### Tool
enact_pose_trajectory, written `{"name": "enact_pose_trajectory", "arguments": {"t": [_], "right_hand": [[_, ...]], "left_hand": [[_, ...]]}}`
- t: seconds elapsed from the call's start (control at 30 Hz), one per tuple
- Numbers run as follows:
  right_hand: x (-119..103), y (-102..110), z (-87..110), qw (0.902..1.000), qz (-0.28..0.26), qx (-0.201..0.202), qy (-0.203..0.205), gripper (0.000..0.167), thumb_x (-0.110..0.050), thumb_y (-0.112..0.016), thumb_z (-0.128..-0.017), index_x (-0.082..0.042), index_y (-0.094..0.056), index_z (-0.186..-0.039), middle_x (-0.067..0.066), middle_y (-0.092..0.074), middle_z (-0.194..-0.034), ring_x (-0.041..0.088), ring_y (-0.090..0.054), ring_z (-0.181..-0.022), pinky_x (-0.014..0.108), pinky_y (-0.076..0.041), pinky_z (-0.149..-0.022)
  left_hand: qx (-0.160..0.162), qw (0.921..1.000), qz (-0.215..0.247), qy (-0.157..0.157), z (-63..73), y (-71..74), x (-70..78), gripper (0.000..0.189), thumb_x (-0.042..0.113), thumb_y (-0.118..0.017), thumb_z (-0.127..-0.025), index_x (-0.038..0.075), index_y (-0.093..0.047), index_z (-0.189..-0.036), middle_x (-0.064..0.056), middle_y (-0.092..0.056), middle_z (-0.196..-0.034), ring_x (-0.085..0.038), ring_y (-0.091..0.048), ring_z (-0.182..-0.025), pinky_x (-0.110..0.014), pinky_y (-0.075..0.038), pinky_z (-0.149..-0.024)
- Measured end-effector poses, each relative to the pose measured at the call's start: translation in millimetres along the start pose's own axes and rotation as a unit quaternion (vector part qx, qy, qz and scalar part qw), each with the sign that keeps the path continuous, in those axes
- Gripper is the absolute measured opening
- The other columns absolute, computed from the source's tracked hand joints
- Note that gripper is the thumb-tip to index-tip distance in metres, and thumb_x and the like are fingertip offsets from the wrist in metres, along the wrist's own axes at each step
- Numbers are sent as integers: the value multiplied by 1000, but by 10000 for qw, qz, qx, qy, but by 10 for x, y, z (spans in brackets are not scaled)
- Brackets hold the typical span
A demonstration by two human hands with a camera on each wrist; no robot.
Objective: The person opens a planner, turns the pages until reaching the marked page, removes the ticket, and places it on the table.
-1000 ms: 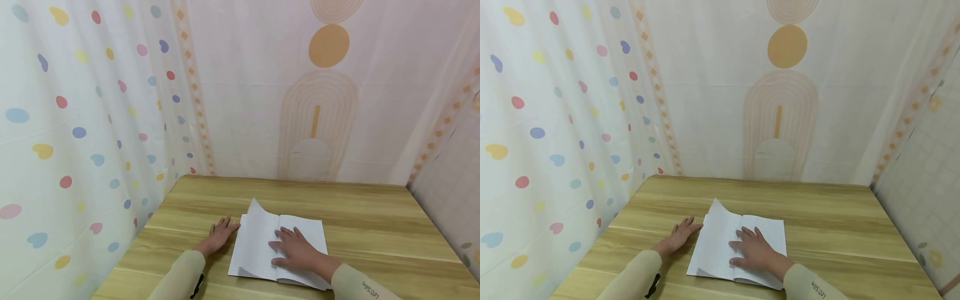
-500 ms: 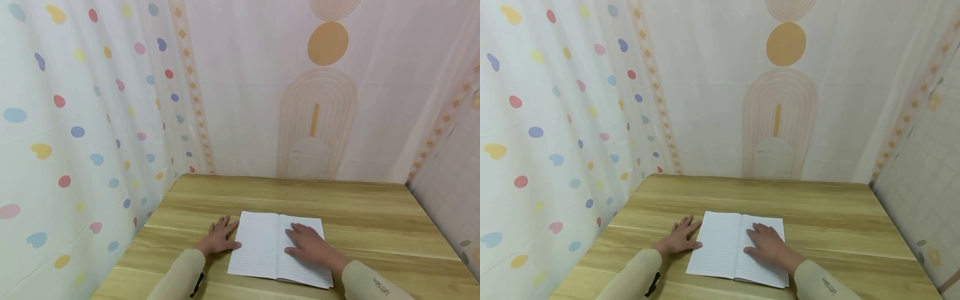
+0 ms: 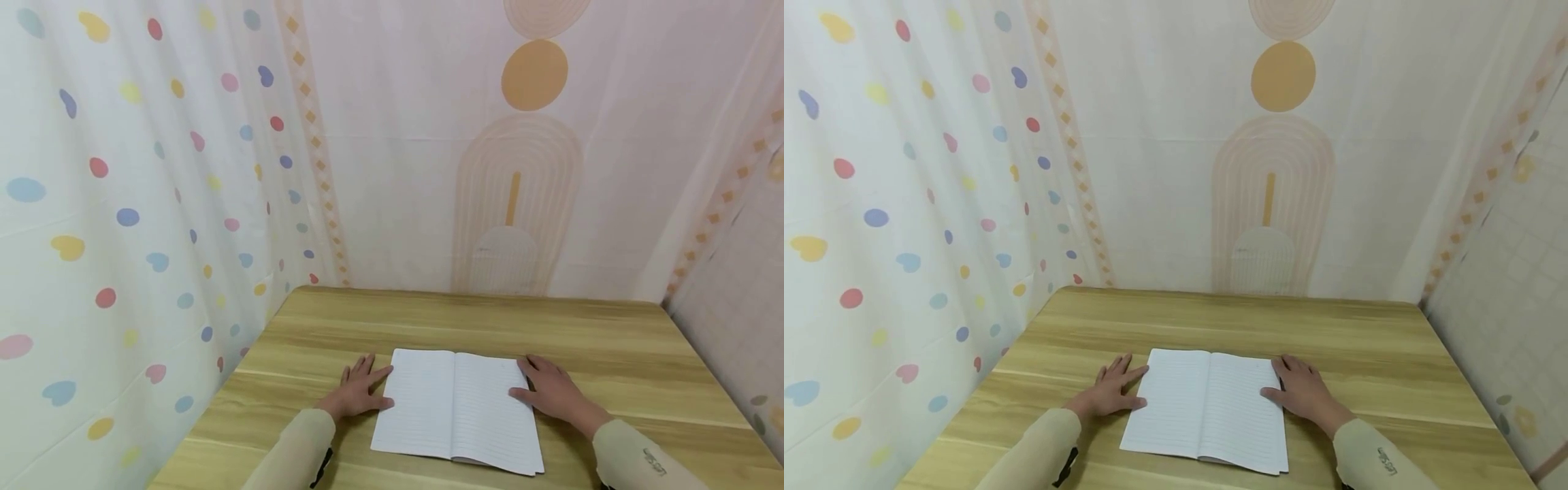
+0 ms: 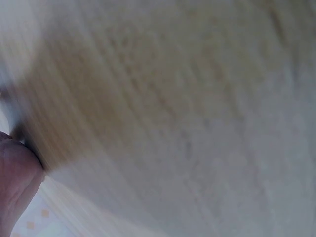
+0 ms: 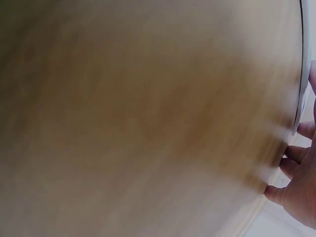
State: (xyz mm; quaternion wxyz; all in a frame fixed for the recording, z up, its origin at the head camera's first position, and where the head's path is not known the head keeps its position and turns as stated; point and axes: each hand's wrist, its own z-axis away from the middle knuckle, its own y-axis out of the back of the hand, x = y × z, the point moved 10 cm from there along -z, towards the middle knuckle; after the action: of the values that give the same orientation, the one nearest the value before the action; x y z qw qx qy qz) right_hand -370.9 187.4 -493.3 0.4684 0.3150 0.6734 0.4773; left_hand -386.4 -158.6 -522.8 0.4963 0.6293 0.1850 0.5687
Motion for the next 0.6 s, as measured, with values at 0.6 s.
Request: {"name": "enact_pose_trajectory", "arguments": {"t": [0.6], "right_hand": [[-31, -13, 2, 9999, 37, -101, 42, 71, -49, -62, -95, 3, -51, -141, 37, -39, -144, 55, -36, -133, 70, -27, -104]], "left_hand": [[-19, 10000, 6, 14, 40, 7, 36, 77, 50, -68, -91, 16, -40, -154, -28, -5, -162, -45, 1, -149, -64, 3, -114]]}}
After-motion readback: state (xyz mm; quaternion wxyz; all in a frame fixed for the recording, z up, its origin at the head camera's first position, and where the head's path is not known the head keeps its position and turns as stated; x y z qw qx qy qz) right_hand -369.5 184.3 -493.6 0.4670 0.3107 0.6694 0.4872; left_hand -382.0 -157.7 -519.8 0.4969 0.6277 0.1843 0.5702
